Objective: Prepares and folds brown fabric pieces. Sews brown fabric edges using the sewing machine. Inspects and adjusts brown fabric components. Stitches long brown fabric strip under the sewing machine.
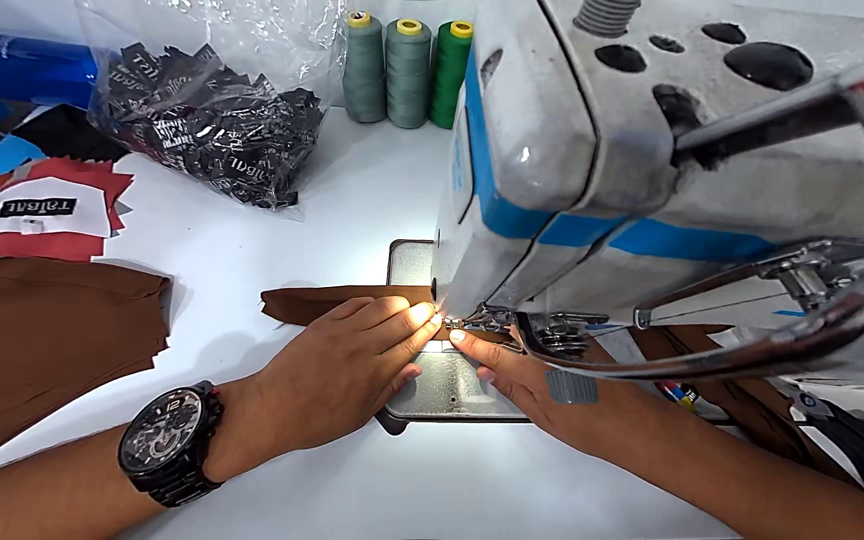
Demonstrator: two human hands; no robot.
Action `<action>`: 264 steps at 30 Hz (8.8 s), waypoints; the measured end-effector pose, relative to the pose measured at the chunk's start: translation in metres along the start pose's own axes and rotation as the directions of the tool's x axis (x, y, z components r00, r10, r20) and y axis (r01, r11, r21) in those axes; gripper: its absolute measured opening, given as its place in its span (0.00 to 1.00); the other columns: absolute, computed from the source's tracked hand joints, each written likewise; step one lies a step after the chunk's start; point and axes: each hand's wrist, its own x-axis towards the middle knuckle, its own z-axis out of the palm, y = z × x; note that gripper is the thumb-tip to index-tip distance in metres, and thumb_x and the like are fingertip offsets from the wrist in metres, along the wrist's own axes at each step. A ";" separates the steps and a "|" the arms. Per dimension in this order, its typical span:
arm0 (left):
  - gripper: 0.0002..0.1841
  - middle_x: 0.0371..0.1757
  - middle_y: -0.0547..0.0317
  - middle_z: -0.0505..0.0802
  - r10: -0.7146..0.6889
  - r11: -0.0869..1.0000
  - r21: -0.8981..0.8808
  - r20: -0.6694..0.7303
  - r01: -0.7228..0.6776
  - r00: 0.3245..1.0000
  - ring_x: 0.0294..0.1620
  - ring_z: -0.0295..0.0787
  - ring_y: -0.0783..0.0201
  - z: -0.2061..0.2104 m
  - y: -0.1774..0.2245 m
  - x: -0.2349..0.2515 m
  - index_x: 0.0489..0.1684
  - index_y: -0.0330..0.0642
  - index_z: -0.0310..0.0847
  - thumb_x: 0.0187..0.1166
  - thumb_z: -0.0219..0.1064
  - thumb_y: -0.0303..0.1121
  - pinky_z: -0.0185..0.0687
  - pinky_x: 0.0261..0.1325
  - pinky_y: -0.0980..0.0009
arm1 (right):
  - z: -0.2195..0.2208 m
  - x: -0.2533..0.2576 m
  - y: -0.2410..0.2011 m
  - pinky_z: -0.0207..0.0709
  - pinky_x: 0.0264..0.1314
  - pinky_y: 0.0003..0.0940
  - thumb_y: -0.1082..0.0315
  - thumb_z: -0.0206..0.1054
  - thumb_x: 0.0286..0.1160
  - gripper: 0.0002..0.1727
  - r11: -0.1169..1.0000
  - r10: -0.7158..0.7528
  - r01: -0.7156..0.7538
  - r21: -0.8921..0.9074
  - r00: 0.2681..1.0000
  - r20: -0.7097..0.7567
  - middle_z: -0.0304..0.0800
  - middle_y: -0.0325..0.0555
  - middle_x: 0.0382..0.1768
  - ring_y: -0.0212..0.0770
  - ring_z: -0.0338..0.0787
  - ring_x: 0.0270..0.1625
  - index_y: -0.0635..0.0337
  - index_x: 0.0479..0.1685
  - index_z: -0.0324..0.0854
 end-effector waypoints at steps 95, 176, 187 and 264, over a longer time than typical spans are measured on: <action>0.28 0.73 0.38 0.85 0.064 0.984 -0.174 0.101 -0.046 0.993 0.72 0.80 0.37 0.008 -0.012 -0.002 0.76 0.39 0.80 0.94 0.43 0.47 0.73 0.72 0.44 | -0.035 -0.212 0.130 0.84 0.62 0.52 0.72 0.61 0.81 0.25 0.678 0.472 -0.629 0.381 -0.026 -0.881 0.81 0.56 0.70 0.55 0.84 0.67 0.46 0.77 0.83; 0.26 0.75 0.58 0.86 -0.021 0.989 -0.147 0.050 0.028 0.999 0.77 0.79 0.54 0.005 -0.002 -0.008 0.76 0.49 0.82 0.90 0.45 0.48 0.72 0.77 0.52 | -0.005 -0.065 -0.014 0.79 0.69 0.55 0.52 0.58 0.85 0.20 0.987 -0.092 0.030 -0.156 0.909 -0.407 0.88 0.46 0.68 0.51 0.85 0.72 0.49 0.61 0.91; 0.25 0.68 0.61 0.90 -0.054 0.996 -0.067 0.016 0.055 0.998 0.71 0.82 0.58 0.003 0.004 -0.006 0.69 0.50 0.87 0.89 0.46 0.48 0.72 0.73 0.60 | 0.027 -0.002 0.020 0.85 0.59 0.45 0.54 0.50 0.87 0.23 0.976 -0.203 0.186 -0.113 0.965 -0.167 0.94 0.39 0.57 0.43 0.92 0.59 0.46 0.66 0.89; 0.25 0.71 0.62 0.87 -0.058 0.991 -0.121 -0.001 0.058 0.998 0.77 0.77 0.60 0.004 0.017 -0.004 0.71 0.58 0.86 0.89 0.48 0.54 0.66 0.81 0.60 | 0.003 -0.012 0.030 0.85 0.47 0.34 0.58 0.57 0.85 0.17 0.965 -0.250 0.215 -0.151 0.931 -0.267 0.95 0.37 0.42 0.38 0.94 0.48 0.48 0.49 0.94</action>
